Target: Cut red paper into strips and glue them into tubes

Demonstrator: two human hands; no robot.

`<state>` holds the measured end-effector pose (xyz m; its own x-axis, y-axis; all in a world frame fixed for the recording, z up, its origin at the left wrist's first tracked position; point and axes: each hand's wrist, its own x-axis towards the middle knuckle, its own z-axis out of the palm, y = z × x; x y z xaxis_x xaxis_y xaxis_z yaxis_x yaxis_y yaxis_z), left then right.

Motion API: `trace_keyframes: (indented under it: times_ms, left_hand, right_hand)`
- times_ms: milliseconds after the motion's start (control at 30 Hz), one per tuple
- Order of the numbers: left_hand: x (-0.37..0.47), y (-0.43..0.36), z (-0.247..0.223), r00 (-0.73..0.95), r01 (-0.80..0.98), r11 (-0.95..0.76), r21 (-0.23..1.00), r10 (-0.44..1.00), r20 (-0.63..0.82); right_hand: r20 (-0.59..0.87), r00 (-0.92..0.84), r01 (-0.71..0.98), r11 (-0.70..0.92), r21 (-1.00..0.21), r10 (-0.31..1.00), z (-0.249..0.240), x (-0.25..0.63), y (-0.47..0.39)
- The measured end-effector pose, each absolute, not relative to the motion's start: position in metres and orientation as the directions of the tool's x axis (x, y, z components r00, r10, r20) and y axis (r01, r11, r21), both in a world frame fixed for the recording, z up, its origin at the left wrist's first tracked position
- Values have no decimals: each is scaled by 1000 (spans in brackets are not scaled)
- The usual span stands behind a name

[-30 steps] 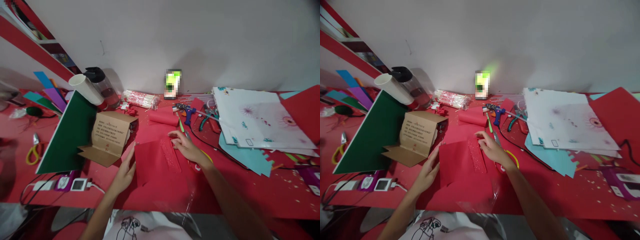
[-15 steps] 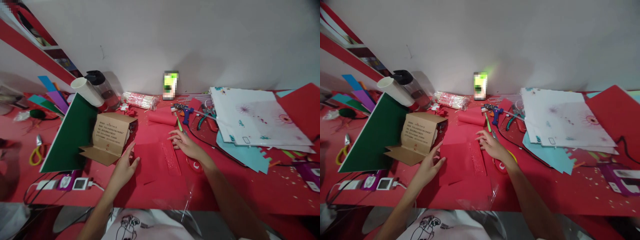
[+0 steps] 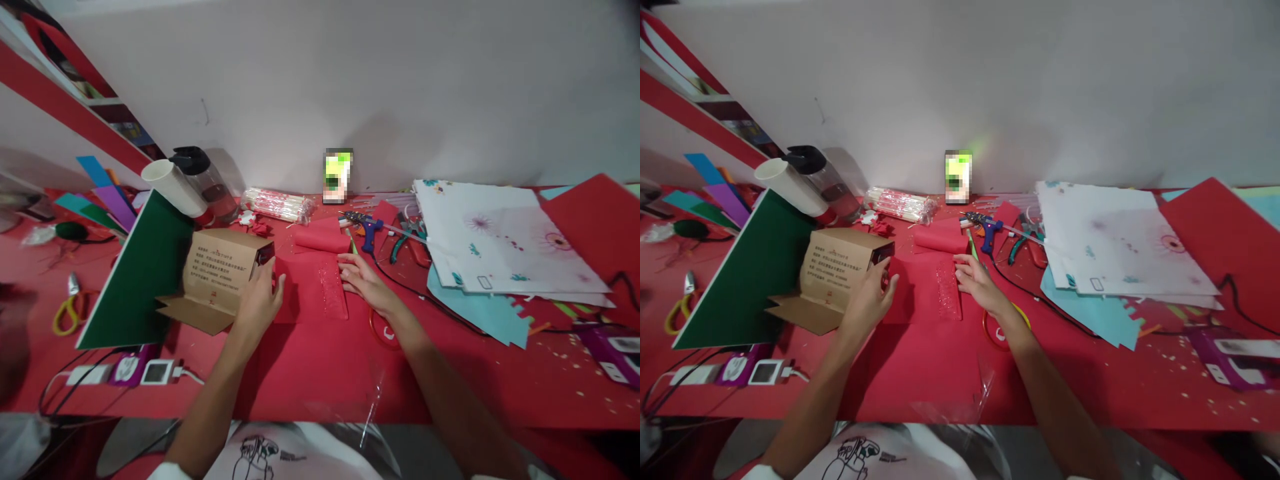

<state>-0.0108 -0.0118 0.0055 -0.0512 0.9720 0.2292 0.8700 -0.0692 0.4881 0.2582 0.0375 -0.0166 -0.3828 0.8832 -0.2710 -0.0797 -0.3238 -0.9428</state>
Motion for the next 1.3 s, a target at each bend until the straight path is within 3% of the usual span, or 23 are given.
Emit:
trace_keyframes:
  times_ms: [233, 433, 600, 800, 900, 1100, 1200, 1300]
  left_hand:
    - [1, -26, 20, 50, 711, -179, 680, 977, 206]
    - [12, -38, 18, -101, 419, 16, 908, 994, 30]
    - [30, -31, -4, -106, 401, 78, 913, 994, -38]
    - [46, -14, -15, -156, 469, -72, 880, 974, 163]
    - [47, -12, -16, -236, 395, -78, 915, 954, 183]
    - [40, -12, -19, -245, 139, -24, 990, 968, 58]
    - [32, -12, -24, -167, 152, 1, 988, 986, 25]
    - [24, -13, -27, 21, 195, -50, 979, 999, 46]
  right_hand:
    - [-265, -391, -60, -312, -948, 882, -18, 258, 36]
    - [-292, -381, -8, -319, -948, 877, -16, 259, 35]
    - [-292, -381, 60, -291, -955, 878, -13, 258, 34]
    - [-285, -372, 134, -252, -958, 884, -10, 258, 32]
    - [-263, -371, 134, -228, -964, 891, -10, 259, 32]
    - [-221, -356, 124, -188, -974, 908, -11, 259, 34]
    - [-173, -351, 86, -153, -985, 920, -11, 259, 35]
    - [-193, -360, 91, -171, -981, 913, -10, 260, 34]
